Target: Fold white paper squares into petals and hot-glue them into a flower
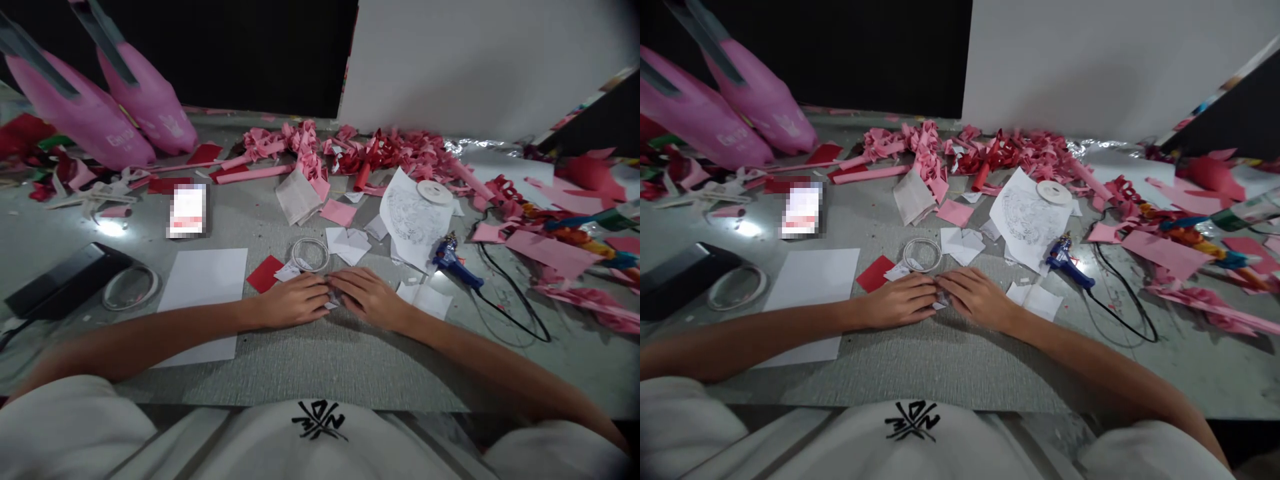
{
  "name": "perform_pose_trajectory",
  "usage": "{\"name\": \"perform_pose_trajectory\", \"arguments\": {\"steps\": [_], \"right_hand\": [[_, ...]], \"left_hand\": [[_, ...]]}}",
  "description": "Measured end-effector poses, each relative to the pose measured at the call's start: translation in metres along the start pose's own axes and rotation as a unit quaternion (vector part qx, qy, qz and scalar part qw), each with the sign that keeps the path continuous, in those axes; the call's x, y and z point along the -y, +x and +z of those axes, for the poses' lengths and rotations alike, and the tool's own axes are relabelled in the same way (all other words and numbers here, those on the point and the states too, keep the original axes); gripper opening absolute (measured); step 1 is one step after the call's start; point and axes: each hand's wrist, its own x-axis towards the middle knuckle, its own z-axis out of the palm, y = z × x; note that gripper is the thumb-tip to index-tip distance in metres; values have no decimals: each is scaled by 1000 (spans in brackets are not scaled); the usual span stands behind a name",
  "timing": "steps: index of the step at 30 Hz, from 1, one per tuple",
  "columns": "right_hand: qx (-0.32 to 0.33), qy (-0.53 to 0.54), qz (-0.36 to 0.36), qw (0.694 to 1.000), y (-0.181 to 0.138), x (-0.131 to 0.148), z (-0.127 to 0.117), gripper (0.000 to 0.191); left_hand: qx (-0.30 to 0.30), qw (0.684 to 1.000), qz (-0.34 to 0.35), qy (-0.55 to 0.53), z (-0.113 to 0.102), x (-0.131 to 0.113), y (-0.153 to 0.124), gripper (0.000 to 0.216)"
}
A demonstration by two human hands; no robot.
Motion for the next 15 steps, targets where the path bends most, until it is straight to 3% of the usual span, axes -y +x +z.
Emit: {"name": "perform_pose_trajectory", "arguments": {"steps": [10,15], "right_hand": [[-28,62,39,997,-4,-2,3,45],[-123,108,118,979,-9,1,5,45]], "left_hand": [[-15,998,-14,-63,-2,2,-5,29],[-46,993,-74,-76,0,0,-5,33]]}}
